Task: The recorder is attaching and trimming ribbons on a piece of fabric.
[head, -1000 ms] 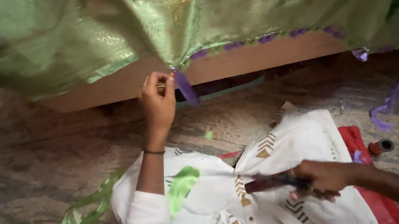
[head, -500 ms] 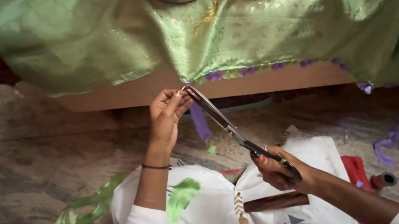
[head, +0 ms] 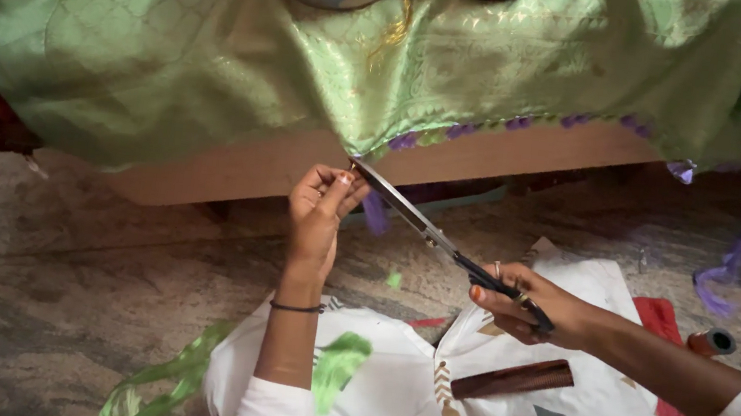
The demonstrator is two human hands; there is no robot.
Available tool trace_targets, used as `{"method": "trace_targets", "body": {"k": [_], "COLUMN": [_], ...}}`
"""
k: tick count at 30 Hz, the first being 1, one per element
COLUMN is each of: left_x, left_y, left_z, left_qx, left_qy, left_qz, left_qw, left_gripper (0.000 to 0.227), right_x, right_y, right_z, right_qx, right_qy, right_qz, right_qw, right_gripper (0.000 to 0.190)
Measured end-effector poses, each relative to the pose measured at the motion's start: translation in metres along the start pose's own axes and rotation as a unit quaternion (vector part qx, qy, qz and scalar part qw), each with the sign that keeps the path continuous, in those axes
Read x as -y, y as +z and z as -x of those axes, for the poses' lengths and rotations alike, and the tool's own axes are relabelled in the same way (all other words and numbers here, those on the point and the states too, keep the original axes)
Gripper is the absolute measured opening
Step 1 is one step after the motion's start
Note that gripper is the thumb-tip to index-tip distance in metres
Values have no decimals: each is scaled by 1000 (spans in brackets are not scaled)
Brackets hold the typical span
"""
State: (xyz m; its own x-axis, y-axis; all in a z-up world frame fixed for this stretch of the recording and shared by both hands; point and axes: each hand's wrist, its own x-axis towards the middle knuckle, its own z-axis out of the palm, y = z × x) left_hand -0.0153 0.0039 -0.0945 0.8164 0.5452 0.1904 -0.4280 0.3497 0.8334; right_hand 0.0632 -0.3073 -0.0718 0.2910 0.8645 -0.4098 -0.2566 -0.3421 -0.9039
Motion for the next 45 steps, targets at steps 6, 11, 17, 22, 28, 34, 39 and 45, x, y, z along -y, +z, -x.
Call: {"method": "trace_targets", "body": {"k": [6, 11, 17, 22, 28, 34, 39, 45], "left_x": [16, 29, 51, 33, 24, 25, 31, 42], "left_y": [-14, -26, -40, -16, 1, 2, 4, -6], "left_z": [-23, -54, -53, -26, -3, 0, -3, -2], "left_qx": [-59, 51, 56, 31, 24, 28, 21, -2], "left_qy": [30, 50, 27, -13, -54, -22, -1, 17], "left_qz": [-208, -190, -212, -154, -150, -152, -109, -170], "left_qw": [976, 979, 975, 988, 987, 988, 994, 985], "left_gripper": [17, 34, 23, 22, 27, 29, 25, 25], "right_x": [-16, -19, 11, 44, 91, 111, 142, 144], "right_y": [-22, -51, -67, -89, -83, -84, -60, -61], "right_z": [5, 9, 6, 6, 19, 7, 0, -15], "right_qx": [2, -20, -133, -145, -114, -100, -69, -50], "right_qy": [-1, 7, 31, -93, -55, -13, -5, -43], "right_qz": [0, 11, 193, 445, 531, 574, 589, 610], "right_qw": [1000, 1000, 972, 879, 838, 813, 805, 790], "right_gripper": [36, 41, 43, 61, 60, 66, 64, 60]}}
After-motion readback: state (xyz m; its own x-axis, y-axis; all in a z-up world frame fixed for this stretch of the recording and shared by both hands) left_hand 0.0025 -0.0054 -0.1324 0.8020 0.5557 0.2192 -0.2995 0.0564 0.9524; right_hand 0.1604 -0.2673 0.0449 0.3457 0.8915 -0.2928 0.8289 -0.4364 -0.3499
